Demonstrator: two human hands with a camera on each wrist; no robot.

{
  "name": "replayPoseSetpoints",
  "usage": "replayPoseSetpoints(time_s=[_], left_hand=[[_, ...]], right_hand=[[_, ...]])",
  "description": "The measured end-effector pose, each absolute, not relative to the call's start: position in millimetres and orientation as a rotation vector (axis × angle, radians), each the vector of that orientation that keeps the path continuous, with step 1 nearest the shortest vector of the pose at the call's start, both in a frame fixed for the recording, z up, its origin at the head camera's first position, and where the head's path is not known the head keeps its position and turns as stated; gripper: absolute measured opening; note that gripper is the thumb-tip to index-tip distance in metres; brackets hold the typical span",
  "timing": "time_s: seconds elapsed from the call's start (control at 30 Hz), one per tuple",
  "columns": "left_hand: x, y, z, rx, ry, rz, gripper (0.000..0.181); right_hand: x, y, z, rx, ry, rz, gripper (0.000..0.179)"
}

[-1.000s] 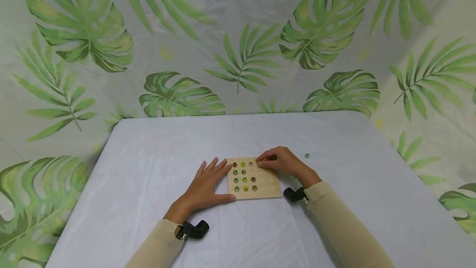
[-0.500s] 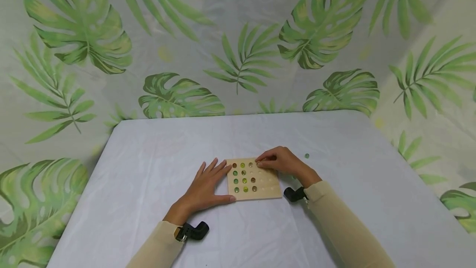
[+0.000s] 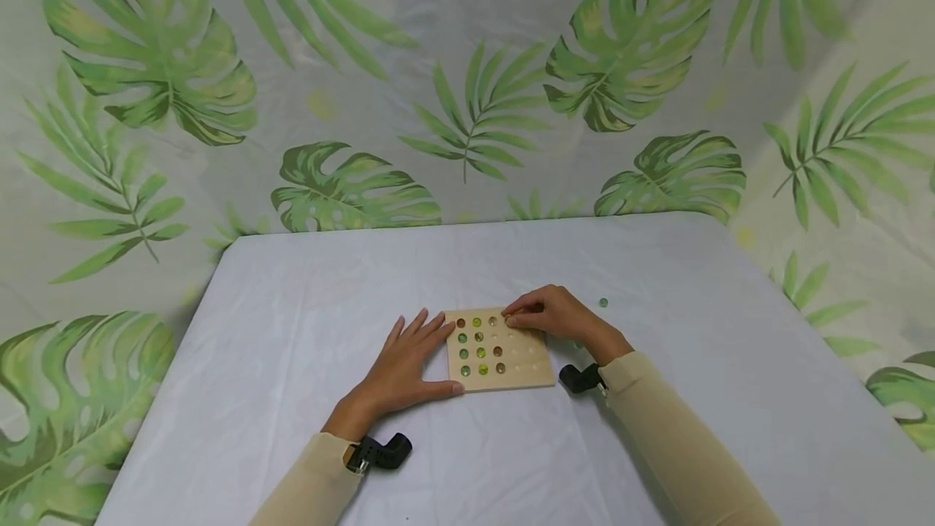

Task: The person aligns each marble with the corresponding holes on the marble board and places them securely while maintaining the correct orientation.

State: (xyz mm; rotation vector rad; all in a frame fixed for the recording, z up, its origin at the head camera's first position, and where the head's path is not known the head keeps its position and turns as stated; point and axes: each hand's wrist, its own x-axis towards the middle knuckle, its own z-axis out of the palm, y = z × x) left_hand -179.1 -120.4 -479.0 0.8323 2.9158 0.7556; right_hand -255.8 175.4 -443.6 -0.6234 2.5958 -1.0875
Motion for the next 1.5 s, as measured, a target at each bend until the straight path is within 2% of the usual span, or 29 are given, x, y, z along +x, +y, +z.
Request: replayPoseSetpoints(time_s=[1.17,1.5], left_hand=[[-176,-121,-478,0.814,2.914,0.783,0.097],[-178,-120,-478,0.840,2.918,0.781,0.097]], right_hand=[[-259,176,-439,-0.663,2.549,-1.072,0.021],[-253,201,-428,-0.684,2.618,-1.029,0.023]])
